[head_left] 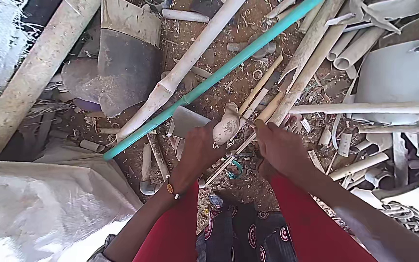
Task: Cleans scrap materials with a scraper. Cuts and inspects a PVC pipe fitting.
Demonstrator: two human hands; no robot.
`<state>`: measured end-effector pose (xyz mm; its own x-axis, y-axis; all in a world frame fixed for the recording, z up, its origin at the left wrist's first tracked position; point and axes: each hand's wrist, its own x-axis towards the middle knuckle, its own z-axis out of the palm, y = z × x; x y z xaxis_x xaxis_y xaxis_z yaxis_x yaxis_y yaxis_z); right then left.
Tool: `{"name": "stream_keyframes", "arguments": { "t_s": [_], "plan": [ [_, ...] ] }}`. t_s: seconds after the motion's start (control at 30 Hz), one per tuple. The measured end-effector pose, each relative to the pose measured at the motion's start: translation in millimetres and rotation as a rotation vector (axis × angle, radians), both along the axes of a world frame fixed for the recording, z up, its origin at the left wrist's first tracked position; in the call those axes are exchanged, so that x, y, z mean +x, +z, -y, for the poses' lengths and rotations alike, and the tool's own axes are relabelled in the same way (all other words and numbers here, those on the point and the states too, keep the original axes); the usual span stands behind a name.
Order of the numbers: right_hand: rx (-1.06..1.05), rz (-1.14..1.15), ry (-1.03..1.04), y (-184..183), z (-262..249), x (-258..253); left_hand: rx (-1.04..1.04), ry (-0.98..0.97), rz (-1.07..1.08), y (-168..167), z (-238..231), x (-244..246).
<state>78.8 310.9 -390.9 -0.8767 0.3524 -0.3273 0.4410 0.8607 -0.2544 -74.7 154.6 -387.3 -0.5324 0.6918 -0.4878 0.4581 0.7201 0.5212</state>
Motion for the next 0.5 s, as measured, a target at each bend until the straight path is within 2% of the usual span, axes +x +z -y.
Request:
{"name": "stream_keyframes", "arguments": {
  "t_s": [0.03,0.07,0.13,0.2,0.33,0.5],
  "plan": [
    [-0.054,0.132,-0.042,1,-5,-2,-0.007,-0.011,-0.009,-1,2,1],
    [-0.056,0.110,-0.043,1,-7,1,-0.007,-0.018,-0.015,-1,2,1],
    [-0.017,-0.184,0.031,2,2,14,0.018,-0.013,-0.024,-2,3,2],
    [-0.009,-0.311,0.110,7,12,18,0.053,-0.014,-0.025,-3,4,3],
    [0.002,-0.367,0.114,-13,14,14,0.073,-0.002,-0.052,-3,3,2],
    [-0.026,-0.361,0.082,-18,12,8,0.079,0.017,-0.043,-4,2,0]
  ]
}}
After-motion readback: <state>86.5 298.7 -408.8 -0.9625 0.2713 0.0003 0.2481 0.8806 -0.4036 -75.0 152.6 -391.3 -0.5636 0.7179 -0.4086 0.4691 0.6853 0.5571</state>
